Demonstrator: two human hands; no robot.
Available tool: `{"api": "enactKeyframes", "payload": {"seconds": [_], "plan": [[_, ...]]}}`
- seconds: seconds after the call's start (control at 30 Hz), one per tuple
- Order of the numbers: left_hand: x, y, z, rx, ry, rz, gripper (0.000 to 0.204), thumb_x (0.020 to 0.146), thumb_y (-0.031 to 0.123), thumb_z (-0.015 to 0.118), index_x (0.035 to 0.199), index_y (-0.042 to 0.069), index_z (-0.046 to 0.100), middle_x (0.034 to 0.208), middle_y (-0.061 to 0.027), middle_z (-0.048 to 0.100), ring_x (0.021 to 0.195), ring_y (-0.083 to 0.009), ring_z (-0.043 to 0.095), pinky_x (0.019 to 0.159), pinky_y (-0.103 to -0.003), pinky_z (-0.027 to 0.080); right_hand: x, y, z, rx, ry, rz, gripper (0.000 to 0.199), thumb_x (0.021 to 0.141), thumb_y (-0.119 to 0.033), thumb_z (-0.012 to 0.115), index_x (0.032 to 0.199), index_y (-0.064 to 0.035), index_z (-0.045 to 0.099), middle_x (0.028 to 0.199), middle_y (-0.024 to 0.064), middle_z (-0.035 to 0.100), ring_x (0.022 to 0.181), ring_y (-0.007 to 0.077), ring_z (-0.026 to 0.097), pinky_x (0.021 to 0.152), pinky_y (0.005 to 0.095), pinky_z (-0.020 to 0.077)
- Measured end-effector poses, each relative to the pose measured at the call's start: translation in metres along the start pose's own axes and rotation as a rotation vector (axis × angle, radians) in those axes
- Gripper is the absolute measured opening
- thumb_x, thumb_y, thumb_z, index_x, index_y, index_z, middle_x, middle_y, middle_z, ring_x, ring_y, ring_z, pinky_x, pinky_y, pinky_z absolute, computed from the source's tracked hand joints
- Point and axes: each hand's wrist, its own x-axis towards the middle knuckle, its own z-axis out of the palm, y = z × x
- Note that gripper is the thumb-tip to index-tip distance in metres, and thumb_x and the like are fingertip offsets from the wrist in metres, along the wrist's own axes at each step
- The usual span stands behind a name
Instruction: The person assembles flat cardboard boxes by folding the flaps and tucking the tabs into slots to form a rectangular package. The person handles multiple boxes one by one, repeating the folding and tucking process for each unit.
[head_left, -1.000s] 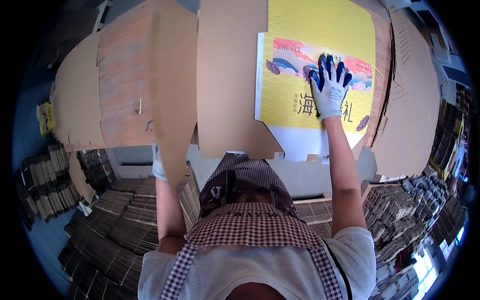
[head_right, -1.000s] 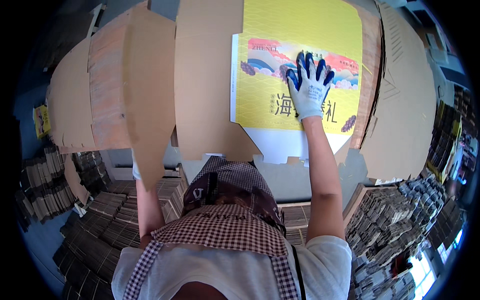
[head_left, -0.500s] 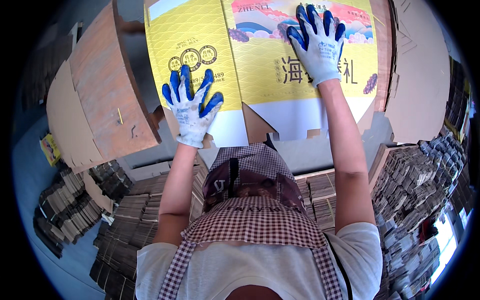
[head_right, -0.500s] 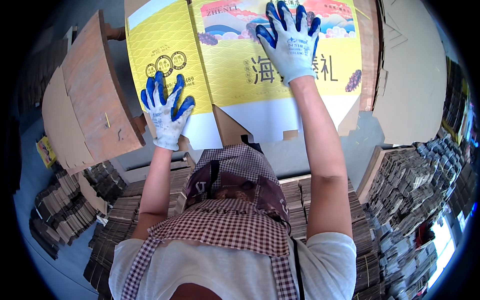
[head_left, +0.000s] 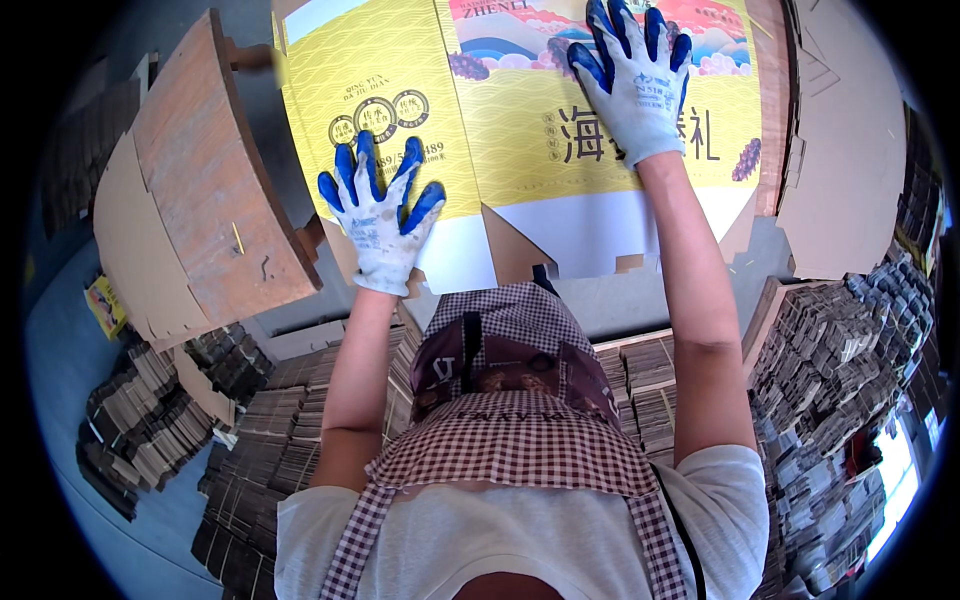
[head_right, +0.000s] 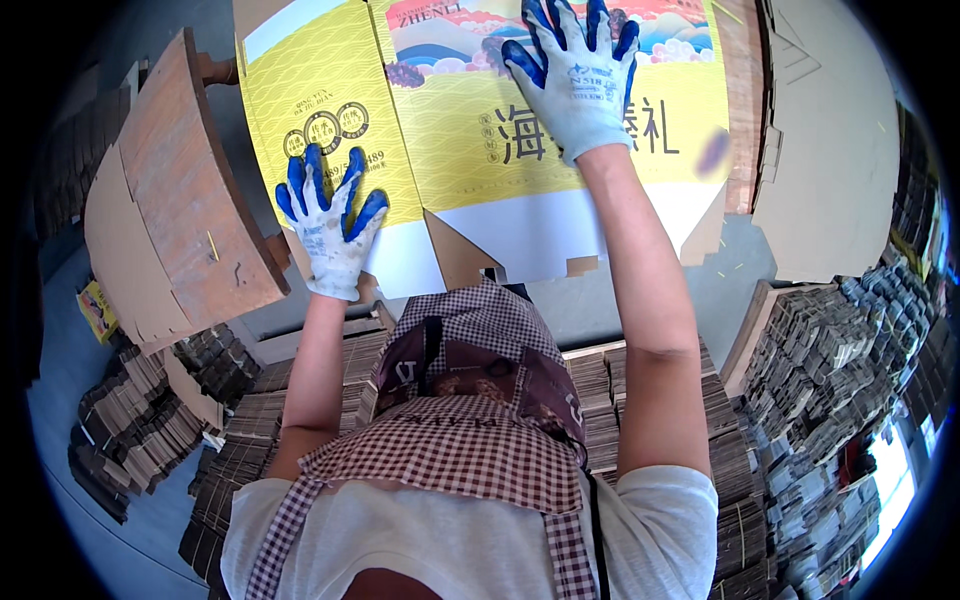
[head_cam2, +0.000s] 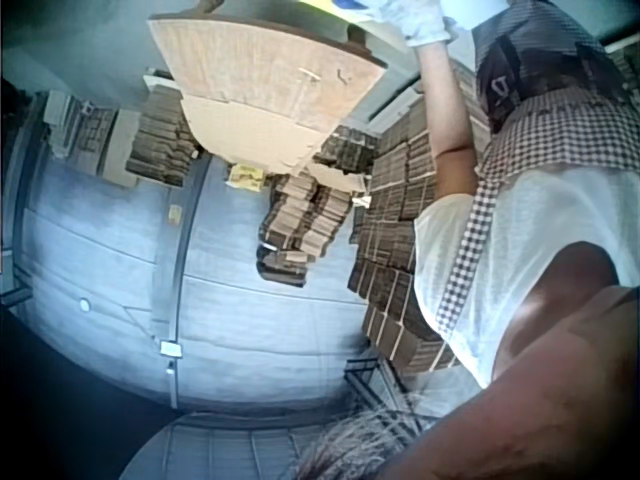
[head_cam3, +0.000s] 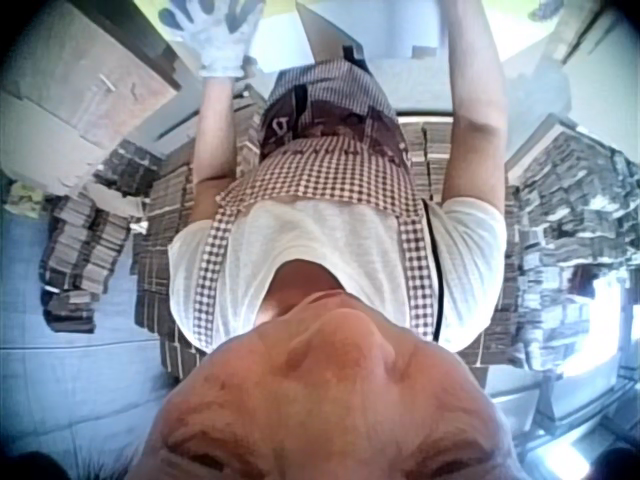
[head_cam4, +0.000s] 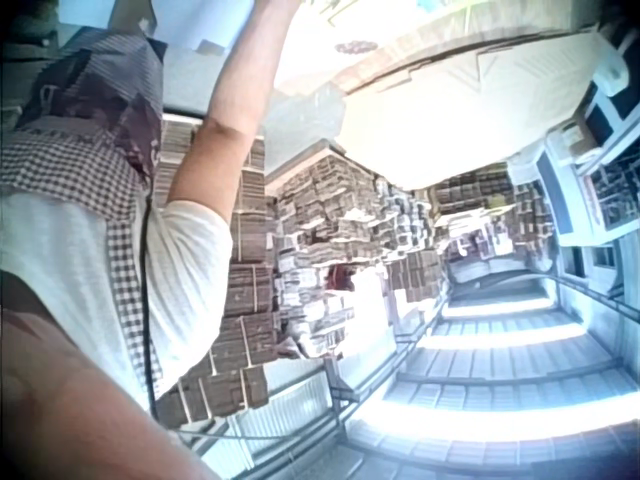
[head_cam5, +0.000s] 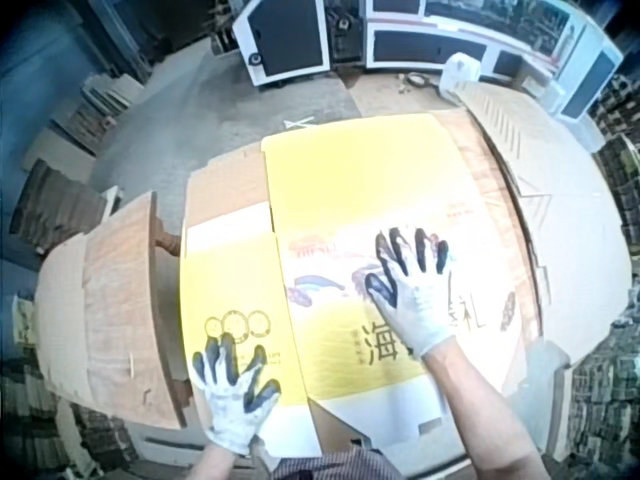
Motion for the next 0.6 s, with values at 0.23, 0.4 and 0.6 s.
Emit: {"api": "enactKeyframes", "payload": {"seconds": [0.23,0.4,0.6], "plan": [[-0.012,0.015,-0.008,-0.005,-0.111,0.239,0.067,0.079,0.048,0.072,0.138,0.02,0.058,0.153,-0.0096,0.042,0.146,-0.0402,0.026,0.119,-0.062,0.01,-0.003,0.014,0.019,0.007,-0.026,0.011,0.062,0.092,-0.049,0.06,0.148,-0.0272,0.047,0.151,0.0058,0.047,0.145,0.0364,0.031,0.118,0.0624,0.0108],[-0.034,0.027,-0.014,-0.074,-0.401,0.34,0.103,0.069,0.081,0.058,0.14,0.007,0.052,0.155,-0.0154,0.035,0.147,-0.0435,0.021,0.114,-0.073,0.004,0.025,0.005,0.023,0.008,-0.017,0.009,0.062,0.093,-0.052,0.057,0.147,-0.0218,0.048,0.15,0.0067,0.048,0.141,0.0368,0.036,0.117,0.0623,0.0144],[-0.031,0.034,-0.016,0.034,-0.578,0.369,0.098,0.072,0.073,0.059,0.145,0.009,0.047,0.154,-0.0206,0.034,0.146,-0.0472,0.02,0.111,-0.077,0.004,0.121,-0.008,0.058,-0.025,0.027,-0.072,0.061,0.095,-0.052,0.055,0.146,-0.0207,0.048,0.151,0.0071,0.046,0.141,0.0337,0.037,0.119,0.0551,0.0181]]}}
